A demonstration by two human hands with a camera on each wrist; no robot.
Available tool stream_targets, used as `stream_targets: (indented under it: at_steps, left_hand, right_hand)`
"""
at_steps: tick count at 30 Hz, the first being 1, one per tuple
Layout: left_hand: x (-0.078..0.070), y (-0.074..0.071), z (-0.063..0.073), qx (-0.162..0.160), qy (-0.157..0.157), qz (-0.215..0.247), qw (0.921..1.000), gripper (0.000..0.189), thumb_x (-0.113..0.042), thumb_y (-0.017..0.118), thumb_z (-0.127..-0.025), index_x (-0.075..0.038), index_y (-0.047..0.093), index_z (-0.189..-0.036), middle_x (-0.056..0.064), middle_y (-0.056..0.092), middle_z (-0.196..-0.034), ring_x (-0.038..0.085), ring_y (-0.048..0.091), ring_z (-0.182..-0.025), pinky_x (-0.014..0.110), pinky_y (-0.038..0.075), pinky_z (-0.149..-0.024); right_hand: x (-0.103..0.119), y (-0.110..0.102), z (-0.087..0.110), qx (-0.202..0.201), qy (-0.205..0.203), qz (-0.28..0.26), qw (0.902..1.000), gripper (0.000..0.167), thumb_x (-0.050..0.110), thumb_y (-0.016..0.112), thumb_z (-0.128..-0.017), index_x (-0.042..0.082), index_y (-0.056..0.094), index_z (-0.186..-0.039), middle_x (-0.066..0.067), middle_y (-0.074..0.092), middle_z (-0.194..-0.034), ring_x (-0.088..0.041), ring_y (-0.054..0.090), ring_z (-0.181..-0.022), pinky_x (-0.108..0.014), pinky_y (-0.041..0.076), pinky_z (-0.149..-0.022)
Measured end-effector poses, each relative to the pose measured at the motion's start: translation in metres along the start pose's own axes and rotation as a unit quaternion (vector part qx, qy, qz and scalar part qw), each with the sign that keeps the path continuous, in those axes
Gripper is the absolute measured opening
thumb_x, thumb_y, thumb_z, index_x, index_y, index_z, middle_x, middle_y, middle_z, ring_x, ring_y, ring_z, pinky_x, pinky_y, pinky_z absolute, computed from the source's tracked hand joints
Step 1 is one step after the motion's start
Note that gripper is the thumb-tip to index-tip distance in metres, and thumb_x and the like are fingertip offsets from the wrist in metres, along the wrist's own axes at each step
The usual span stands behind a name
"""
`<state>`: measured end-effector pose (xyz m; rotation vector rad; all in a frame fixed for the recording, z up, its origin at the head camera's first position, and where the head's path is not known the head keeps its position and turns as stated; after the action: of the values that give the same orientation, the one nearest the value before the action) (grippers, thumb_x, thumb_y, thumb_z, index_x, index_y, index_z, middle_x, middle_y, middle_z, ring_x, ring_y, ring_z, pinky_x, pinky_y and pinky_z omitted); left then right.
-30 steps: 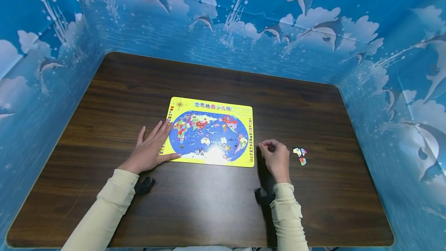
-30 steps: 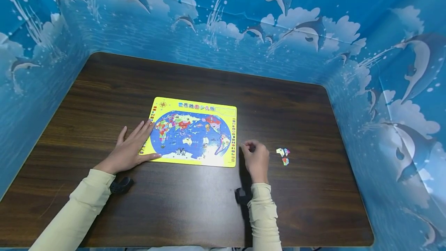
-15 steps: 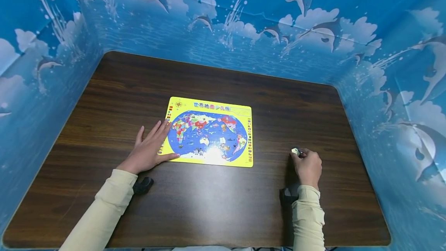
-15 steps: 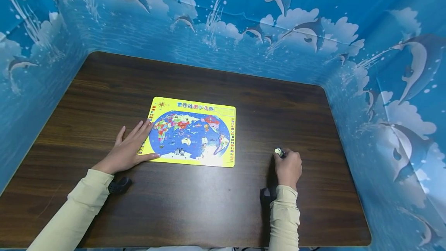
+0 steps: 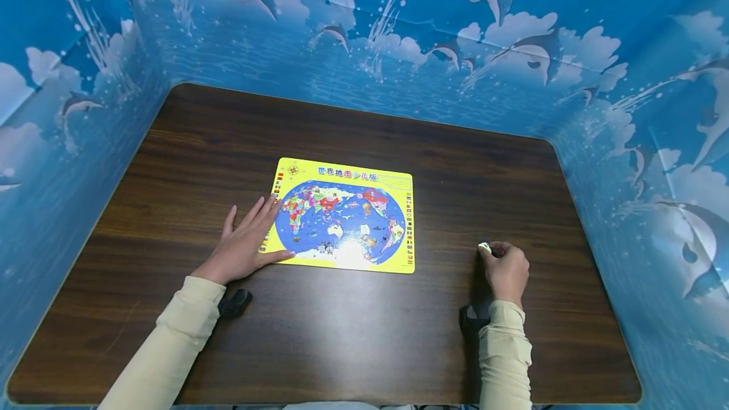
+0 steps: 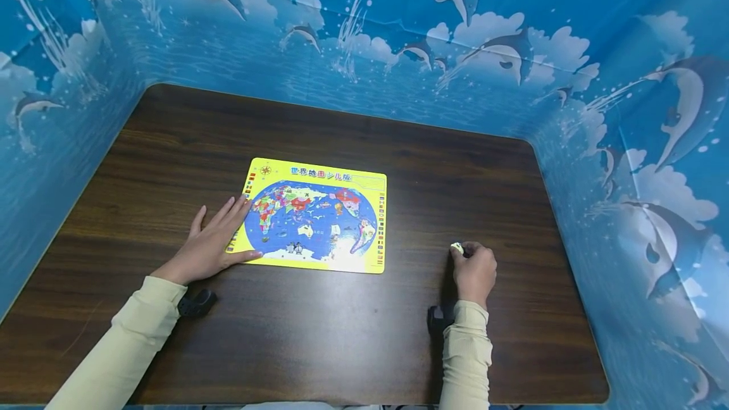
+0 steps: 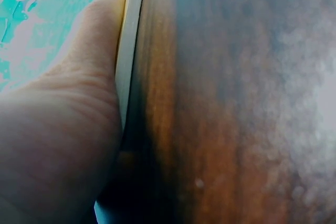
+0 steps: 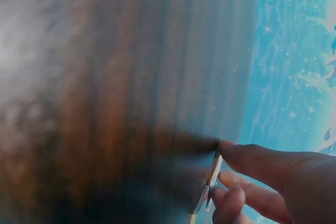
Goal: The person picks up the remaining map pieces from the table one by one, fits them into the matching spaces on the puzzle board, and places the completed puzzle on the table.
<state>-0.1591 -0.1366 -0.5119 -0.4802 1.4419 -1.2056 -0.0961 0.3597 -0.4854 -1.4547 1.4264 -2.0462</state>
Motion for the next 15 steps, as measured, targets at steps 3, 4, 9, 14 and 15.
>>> stream_targets:
  at_steps: [3, 4, 9, 14, 15]
  left_hand:
    - [-0.0002, -0.0002, -0.0006, -0.001, 0.001, -0.002, 1.0, 0.113, -0.063, 0.073, -0.087, -0.007, 0.014, -0.166, 0.017, 0.009, -0.173, 0.039, 0.003, -0.159, 0.068, -0.012, -0.119]
    - [0.0001, 0.0, -0.0008, -0.001, 0.001, -0.002, 1.0, 0.113, -0.063, 0.073, -0.087, -0.007, 0.014, -0.166, 0.017, 0.009, -0.173, 0.039, 0.003, -0.159, 0.068, -0.012, -0.119]
    - [0.0007, 0.0002, -0.0001, 0.0, 0.0, 0.001, 1.0, 0.113, -0.063, 0.073, -0.087, -0.007, 0.014, -0.166, 0.017, 0.009, -0.173, 0.039, 0.003, -0.159, 0.068, -0.012, -0.119]
    - [-0.0008, -0.0014, 0.0015, -0.001, 0.003, 0.004, 1.0, 0.112, -0.062, 0.073, -0.087, -0.007, 0.015, -0.166, 0.017, 0.009, -0.173, 0.04, 0.003, -0.159, 0.069, -0.012, -0.119]
    - [-0.0011, -0.0017, 0.0019, -0.001, 0.004, 0.004, 1.0, 0.112, -0.062, 0.073, -0.087, -0.007, 0.015, -0.166, 0.017, 0.009, -0.172, 0.04, 0.003, -0.159, 0.069, -0.012, -0.119]
  right_hand:
    - [-0.0008, 0.0001, -0.0007, 0.006, 0.008, -0.012, 0.9999, 0.025, 0.012, 0.075, -0.094, -0.009, 0.072, -0.107, -0.03, 0.071, -0.107, -0.046, 0.062, -0.1, -0.059, 0.045, -0.09]
    - [-0.0014, 0.0001, -0.0009, 0.007, 0.009, -0.016, 0.9998, 0.025, 0.012, 0.075, -0.094, -0.01, 0.071, -0.106, -0.031, 0.07, -0.107, -0.046, 0.062, -0.099, -0.058, 0.045, -0.09]
    - [-0.0019, 0.0, -0.0011, -0.002, 0.016, -0.024, 0.9996, 0.023, 0.01, 0.078, -0.091, -0.007, 0.068, -0.102, -0.026, 0.07, -0.1, -0.041, 0.06, -0.094, -0.052, 0.044, -0.085]
    - [0.0008, -0.0009, 0.0007, -0.011, 0.011, -0.034, 0.9993, 0.021, 0.008, 0.08, -0.089, -0.005, 0.068, -0.102, -0.023, 0.07, -0.097, -0.035, 0.06, -0.089, -0.041, 0.042, -0.077]
    - [0.0016, -0.0011, 0.0013, -0.013, 0.008, -0.036, 0.9992, 0.021, 0.007, 0.08, -0.089, -0.005, 0.069, -0.102, -0.023, 0.071, -0.097, -0.034, 0.061, -0.087, -0.038, 0.042, -0.075]
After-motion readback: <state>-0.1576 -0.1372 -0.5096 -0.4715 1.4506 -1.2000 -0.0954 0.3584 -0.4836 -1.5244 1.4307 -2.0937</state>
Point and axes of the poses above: each hand's wrist, its own z-axis away from the middle knuckle, its own y-axis out of the palm, x = y × z, the point moved 3 cm from there along -z, towards the middle knuckle
